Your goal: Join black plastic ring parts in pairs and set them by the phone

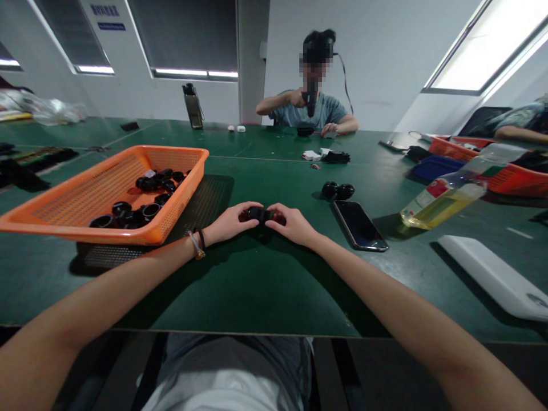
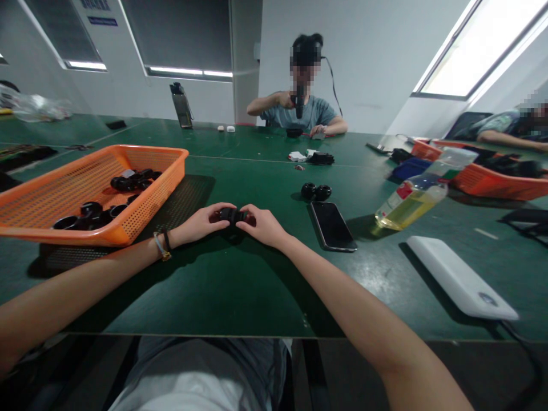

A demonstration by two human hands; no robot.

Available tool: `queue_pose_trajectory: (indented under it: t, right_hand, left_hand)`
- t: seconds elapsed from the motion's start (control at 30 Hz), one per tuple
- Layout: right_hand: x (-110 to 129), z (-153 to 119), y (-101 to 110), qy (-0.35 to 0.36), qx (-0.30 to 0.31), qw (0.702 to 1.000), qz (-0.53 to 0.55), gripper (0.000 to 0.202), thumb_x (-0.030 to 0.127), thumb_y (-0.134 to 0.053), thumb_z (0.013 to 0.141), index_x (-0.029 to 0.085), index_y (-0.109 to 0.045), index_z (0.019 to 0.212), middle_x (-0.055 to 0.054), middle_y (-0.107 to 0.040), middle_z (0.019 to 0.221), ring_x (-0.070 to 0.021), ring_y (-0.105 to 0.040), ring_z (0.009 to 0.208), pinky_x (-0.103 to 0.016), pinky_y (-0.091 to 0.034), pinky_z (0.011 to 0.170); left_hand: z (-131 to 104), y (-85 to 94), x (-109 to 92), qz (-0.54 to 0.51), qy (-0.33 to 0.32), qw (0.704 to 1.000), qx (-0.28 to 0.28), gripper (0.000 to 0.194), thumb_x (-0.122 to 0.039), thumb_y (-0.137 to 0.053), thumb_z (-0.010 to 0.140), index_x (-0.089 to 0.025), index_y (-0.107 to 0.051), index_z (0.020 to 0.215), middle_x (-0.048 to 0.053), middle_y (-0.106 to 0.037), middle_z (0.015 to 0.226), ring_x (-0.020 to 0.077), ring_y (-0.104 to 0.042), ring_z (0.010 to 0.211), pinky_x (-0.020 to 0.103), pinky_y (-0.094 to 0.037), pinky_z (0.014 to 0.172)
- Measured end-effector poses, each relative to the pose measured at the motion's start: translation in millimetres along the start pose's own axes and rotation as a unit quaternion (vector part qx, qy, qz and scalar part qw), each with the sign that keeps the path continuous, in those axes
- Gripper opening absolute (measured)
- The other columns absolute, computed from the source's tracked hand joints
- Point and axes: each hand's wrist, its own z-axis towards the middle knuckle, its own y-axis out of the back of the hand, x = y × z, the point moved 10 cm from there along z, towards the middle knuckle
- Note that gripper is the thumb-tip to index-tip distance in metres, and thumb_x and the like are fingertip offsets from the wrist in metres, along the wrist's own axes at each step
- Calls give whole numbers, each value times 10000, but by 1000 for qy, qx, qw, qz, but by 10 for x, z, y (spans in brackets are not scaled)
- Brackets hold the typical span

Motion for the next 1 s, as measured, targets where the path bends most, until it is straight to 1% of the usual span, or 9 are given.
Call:
queue_pose_trajectory:
  t: [0.3, 0.63, 0.77, 0.9, 1.0]
  right_hand:
    - [-20, 7, -6, -13, -1, 1000, -2, 201, 231, -577, 786, 140, -561, 964, -16, -631, 729, -120, -557, 624, -250, -401, 600]
    - [-48, 17, -8, -13, -8, 1000, -6, 188, 239, -575, 784, 151, -570, 950, -1, -624, 698, -119, -549, 600, -249, -391, 583]
    - [-53, 13, -7, -9, -8, 1000, 6, 190, 245, -576, 783, 152, -564, 948, -2, -619, 703, -121, -554, 609, -256, -406, 590]
    - [-52, 1, -8, -4, -6, 999, 42, 258, 257, -601, 760, 163, -530, 990, 0, -607, 723, -127, -569, 632, -272, -438, 609]
    - [-50, -8, -15, 2, -5, 998, 70, 328, 229, -628, 728, 168, -488, 1018, 7, -598, 731, -132, -585, 654, -288, -464, 639]
  left_hand:
    - [-2, 8, -3, 5, -11, 1000, -3, 441, -312, -562, 726, -168, -533, 1141, 66, -595, 1077, 181, -570, 890, 323, -460, 812]
    - [4, 0, -6, 1, -8, 1000, -3, 446, -305, -561, 717, -155, -534, 1136, 73, -593, 1084, 184, -572, 904, 315, -465, 805]
    - [5, -7, -5, 3, -6, 1000, -1, 451, -308, -562, 717, -152, -531, 1139, 73, -596, 1069, 181, -573, 885, 316, -468, 795]
    - [4, -2, -4, 5, -5, 1000, -1, 451, -313, -565, 717, -153, -532, 1137, 72, -597, 1067, 183, -573, 897, 322, -460, 818]
    - [5, 4, 3, 7, -3, 1000, -2, 462, -318, -563, 717, -144, -529, 1143, 77, -597, 1061, 186, -571, 898, 328, -456, 824]
